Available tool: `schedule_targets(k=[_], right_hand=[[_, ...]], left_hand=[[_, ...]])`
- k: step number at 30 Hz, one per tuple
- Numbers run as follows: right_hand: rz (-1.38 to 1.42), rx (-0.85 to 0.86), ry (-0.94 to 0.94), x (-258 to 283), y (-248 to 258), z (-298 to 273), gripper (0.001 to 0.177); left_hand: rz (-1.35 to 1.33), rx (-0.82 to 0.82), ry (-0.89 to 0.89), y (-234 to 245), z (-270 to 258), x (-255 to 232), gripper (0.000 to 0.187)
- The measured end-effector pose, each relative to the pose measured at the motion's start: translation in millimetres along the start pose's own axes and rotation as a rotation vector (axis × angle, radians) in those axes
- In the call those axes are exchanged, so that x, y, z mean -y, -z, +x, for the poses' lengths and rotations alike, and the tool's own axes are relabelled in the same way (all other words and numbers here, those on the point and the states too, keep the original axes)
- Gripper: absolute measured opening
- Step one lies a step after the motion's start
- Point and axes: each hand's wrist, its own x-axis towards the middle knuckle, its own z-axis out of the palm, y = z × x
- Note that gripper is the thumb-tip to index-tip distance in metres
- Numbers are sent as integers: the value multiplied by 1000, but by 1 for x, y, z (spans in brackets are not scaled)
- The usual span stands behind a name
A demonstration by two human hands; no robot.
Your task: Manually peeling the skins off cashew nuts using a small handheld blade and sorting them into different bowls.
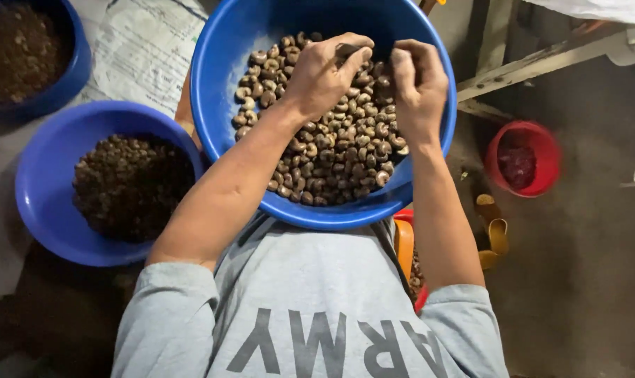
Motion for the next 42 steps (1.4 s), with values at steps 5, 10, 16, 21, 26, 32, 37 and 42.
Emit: schedule_targets(k=[5,10,16,21,26,32,37,42], right_hand=[[-380,-177,223,13,19,-34,19],[-242,-439,261,-7,62,-99,18],[-532,-351,-248,-181,144,-224,24],[-616,-146,-810,-291,188,-357,38],[-678,-392,-919,-311,207,-394,50],[-261,-549,-190,-127,153,-186,20],[-493,-292,259,-7,86,-71,28],[-953,255,394,-42,53,11,28]], left_hand=[[96,70,-68,-9,-1,23,15],[156,5,-185,-12,1,22,10],[146,-14,-201,-14,5,15,8],[138,11,-136,-9,4,16,4],[163,75,-151,-14,4,19,8],[167,159,-149,-23,3,39,13],[219,99,-119,-7,1,17,14],[161,99,-77,-3,1,16,13]])
